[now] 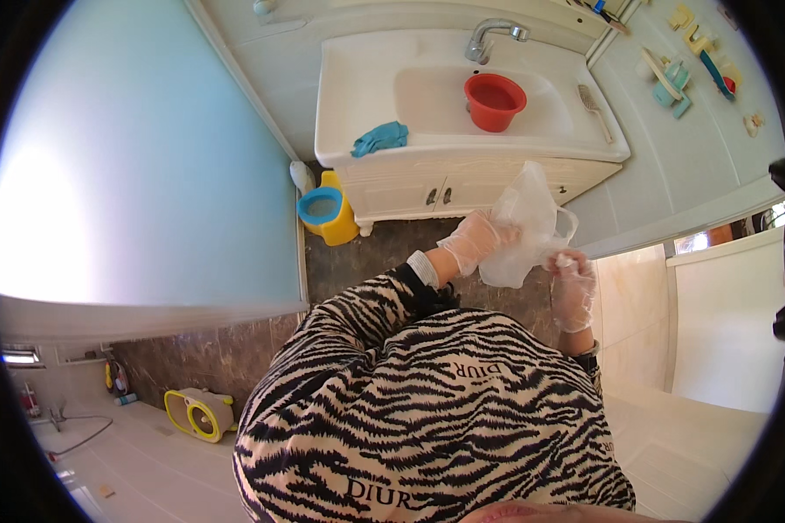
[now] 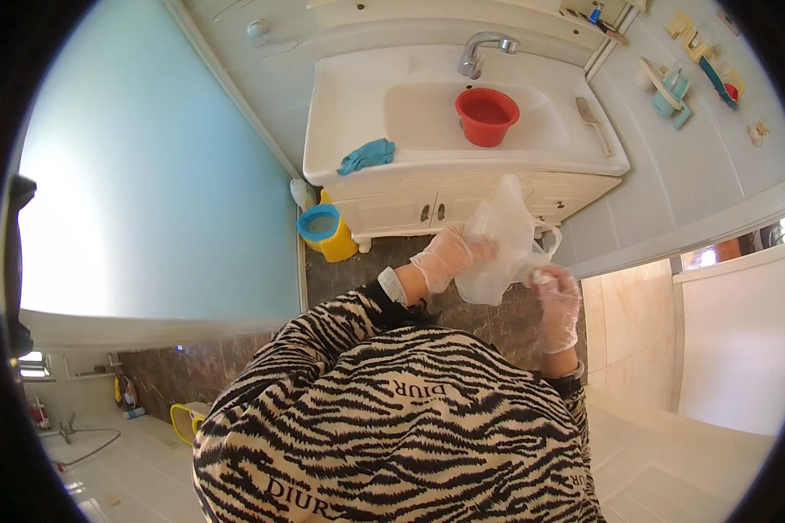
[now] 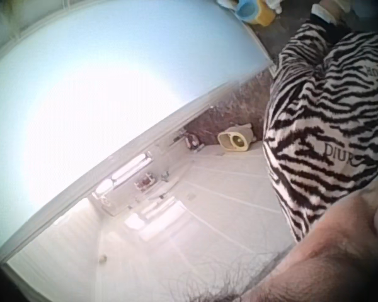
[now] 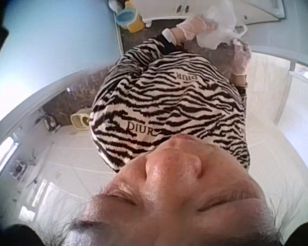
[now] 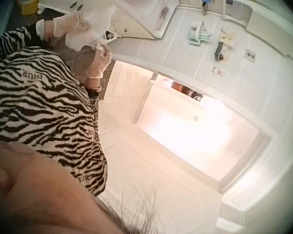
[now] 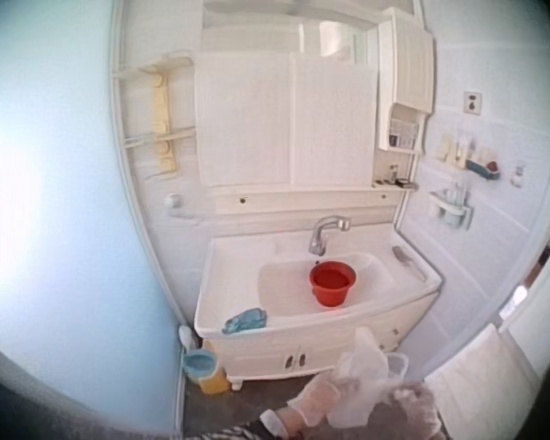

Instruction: The person wipes the sink and countertop with a cloth, then places the cloth into a plastic bag and disposes of it in a bin. They open a cabinet under the sink, move a potty seat, and use a small tool to clean debris from a hairbrush over the sink.

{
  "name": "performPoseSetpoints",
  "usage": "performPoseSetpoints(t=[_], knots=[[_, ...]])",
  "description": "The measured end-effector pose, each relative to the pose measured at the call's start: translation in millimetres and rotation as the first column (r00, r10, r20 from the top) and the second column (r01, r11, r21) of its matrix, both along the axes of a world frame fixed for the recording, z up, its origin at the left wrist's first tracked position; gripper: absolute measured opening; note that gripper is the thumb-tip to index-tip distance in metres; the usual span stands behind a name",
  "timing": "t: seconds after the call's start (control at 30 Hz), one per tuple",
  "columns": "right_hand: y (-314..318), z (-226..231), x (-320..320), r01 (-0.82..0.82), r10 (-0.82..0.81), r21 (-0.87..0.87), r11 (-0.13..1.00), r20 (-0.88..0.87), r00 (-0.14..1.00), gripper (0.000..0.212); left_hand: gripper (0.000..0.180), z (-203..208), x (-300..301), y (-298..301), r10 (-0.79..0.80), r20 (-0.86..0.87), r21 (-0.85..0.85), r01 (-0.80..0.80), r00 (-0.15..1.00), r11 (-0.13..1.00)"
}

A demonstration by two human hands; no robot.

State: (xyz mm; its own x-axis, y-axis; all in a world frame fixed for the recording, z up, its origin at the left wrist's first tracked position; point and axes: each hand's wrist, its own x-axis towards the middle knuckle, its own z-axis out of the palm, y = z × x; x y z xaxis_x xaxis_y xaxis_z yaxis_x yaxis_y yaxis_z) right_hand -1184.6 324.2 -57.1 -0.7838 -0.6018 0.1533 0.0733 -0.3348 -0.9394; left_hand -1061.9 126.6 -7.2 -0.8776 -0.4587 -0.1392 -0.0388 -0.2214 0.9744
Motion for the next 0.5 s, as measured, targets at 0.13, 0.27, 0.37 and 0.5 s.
performPoseSetpoints(t=[0.13, 0.27, 0.37, 0.5], knots=[[-13, 13, -38, 0.266, -0.266, -0.012, 0.964, -0.074, 0.961, 0.030, 0.037, 40, -26, -18, 0.009, 0.107, -0.189, 0.012, 0.994, 0.982], [-26, 24, -58, -0.070, 0.076, -0.086, 0.994, 0.061, 0.995, 0.042, 0.045, 58, -44, -25, -0.055, 0.073, 0.041, 0.052, 0.996, 0.998], [-48, 34, -83, -0.027, 0.037, 0.159, 0.987, -0.062, 0.997, 0.049, 0.050, 61, -53, -40, -0.128, -0.021, -0.004, 0.127, 0.992, 0.992], [-93, 42, -112, 0.014, 0.216, 0.484, 0.875, -0.417, 0.883, 0.037, 0.063, 74, -66, -57, -0.261, -0.008, -0.317, 0.245, 0.965, 0.916]])
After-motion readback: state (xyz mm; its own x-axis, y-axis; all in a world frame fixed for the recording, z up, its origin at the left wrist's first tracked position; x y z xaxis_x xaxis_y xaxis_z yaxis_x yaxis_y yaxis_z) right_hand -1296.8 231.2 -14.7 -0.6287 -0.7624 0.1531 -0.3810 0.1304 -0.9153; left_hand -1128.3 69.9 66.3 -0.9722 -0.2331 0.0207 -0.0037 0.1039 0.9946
